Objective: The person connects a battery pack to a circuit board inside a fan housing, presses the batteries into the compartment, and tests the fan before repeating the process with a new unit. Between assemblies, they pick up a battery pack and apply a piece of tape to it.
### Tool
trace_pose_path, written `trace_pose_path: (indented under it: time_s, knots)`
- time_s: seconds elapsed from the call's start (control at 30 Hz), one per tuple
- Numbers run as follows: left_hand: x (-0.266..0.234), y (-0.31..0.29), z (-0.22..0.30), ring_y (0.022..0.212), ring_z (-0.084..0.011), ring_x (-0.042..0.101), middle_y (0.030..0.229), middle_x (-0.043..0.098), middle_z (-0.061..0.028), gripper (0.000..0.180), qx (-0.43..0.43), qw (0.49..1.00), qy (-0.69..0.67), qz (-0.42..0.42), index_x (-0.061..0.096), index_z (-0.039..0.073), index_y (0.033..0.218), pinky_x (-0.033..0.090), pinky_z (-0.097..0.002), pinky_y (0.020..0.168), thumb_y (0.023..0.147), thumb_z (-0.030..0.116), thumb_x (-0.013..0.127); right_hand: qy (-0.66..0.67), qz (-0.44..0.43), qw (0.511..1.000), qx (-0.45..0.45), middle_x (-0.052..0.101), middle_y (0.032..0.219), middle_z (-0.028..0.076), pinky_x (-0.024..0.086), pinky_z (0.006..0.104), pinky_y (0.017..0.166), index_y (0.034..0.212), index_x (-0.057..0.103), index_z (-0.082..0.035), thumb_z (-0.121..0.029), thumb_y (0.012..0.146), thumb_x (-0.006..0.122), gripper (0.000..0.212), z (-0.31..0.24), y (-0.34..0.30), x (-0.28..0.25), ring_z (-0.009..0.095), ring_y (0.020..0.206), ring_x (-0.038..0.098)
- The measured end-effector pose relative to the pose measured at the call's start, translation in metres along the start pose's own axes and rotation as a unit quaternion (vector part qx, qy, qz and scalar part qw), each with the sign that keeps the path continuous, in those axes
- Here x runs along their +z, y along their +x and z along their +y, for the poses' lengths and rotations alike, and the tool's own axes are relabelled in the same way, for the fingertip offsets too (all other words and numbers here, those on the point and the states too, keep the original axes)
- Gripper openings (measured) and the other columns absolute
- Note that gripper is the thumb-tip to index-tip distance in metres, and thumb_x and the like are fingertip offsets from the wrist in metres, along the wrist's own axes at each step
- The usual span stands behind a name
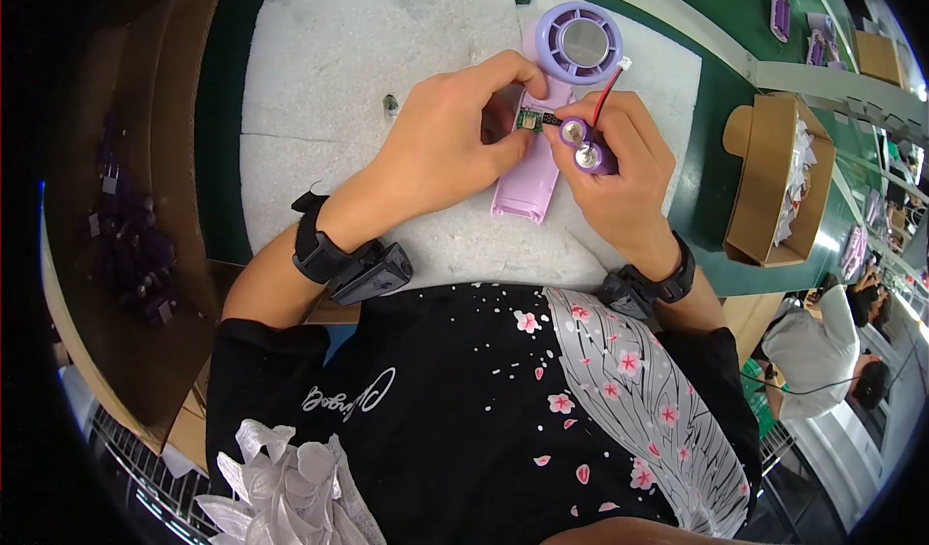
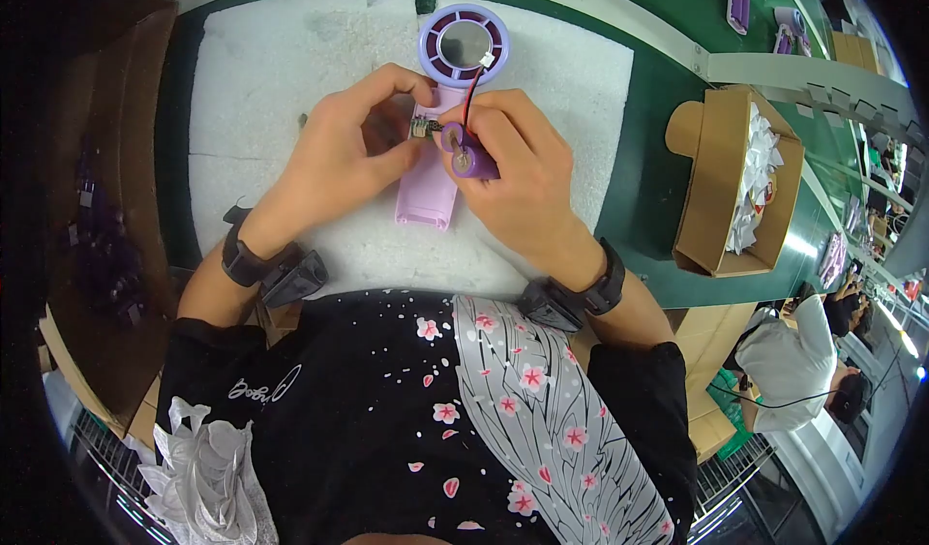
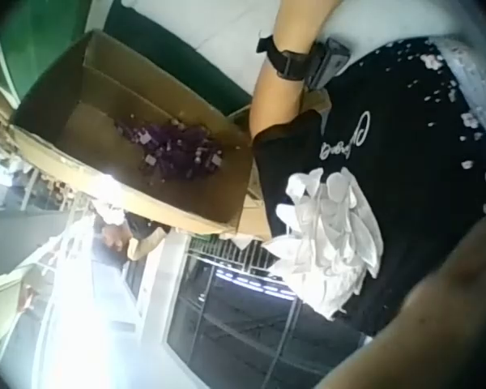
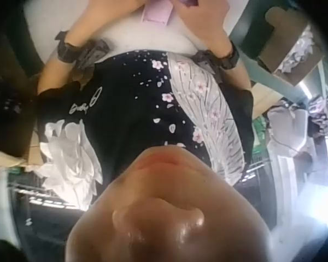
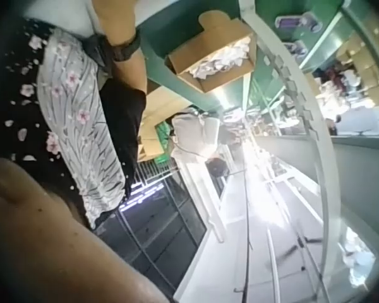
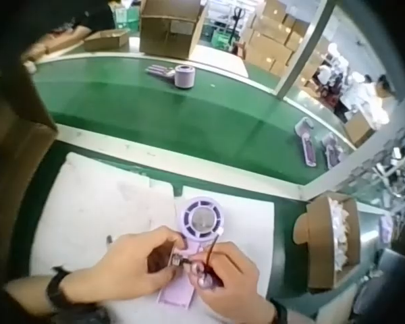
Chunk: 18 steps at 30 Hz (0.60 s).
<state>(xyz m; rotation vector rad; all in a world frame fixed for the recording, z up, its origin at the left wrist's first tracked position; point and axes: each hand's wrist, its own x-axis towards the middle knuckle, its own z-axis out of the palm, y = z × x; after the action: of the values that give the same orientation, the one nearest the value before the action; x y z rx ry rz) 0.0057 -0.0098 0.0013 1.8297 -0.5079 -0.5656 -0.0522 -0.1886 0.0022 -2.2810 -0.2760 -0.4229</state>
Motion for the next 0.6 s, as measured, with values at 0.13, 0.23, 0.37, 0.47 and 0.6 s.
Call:
trace_pose_path:
  time_s: [0.13,0.23,0.37,0.47,0.6]
  knots:
    - [0.0001,0.0006,0.0018,0.060,-0.0062,0.051,0.073,0.056,-0.0021,0.031,0.005,1.000,0.016,0.005,0.054,0.007,0.105,0.041,-0.0218,0.055,0.076,-0.001,0.063,0.005,0.010,1.000,0.010,0.060,0.086,0.009,0.048,0.0264,0.061,0.088,0.066,-0.001,0.002,0.070,0.076,0.020,0.0010,0.0005,0.0000,0.018,0.070,0.060]
    - [0.0022,0.0011,0.0004,0.058,-0.0070,0.051,0.071,0.056,-0.0023,0.031,0.021,0.999,0.031,0.017,0.054,0.007,0.105,0.041,-0.0224,0.054,0.076,0.001,0.064,-0.002,0.007,1.000,0.016,0.060,0.086,0.009,0.048,0.0263,0.061,0.088,0.066,-0.001,0.001,0.071,0.076,0.020,0.0010,0.0010,0.0000,0.018,0.070,0.060]
    - [0.0037,0.0007,0.0014,0.057,-0.0081,0.051,0.070,0.056,-0.0026,0.031,0.021,0.998,0.046,0.024,0.054,0.007,0.104,0.041,-0.0231,0.054,0.075,0.002,0.064,-0.003,0.004,1.000,0.030,0.061,0.086,0.008,0.048,0.0262,0.061,0.088,0.066,-0.001,0.000,0.071,0.076,0.019,0.0000,0.0007,0.0010,0.018,0.070,0.060]
    - [0.0041,0.0013,0.0004,0.056,-0.0083,0.051,0.069,0.056,-0.0024,0.031,0.027,0.998,0.049,0.030,0.054,0.008,0.103,0.042,-0.0233,0.054,0.074,0.002,0.064,-0.006,0.005,0.999,0.034,0.062,0.086,0.008,0.048,0.0262,0.061,0.088,0.066,-0.001,-0.001,0.072,0.076,0.019,-0.0004,0.0014,0.0018,0.017,0.070,0.061]
    - [0.0059,0.0016,0.0013,0.056,-0.0083,0.052,0.069,0.056,-0.0020,0.031,0.033,0.997,0.053,0.034,0.054,0.007,0.103,0.042,-0.0232,0.054,0.074,0.002,0.063,-0.007,0.005,0.999,0.037,0.062,0.084,0.008,0.048,0.0262,0.061,0.088,0.067,-0.001,-0.002,0.072,0.076,0.019,0.0002,0.0004,0.0007,0.017,0.069,0.061]
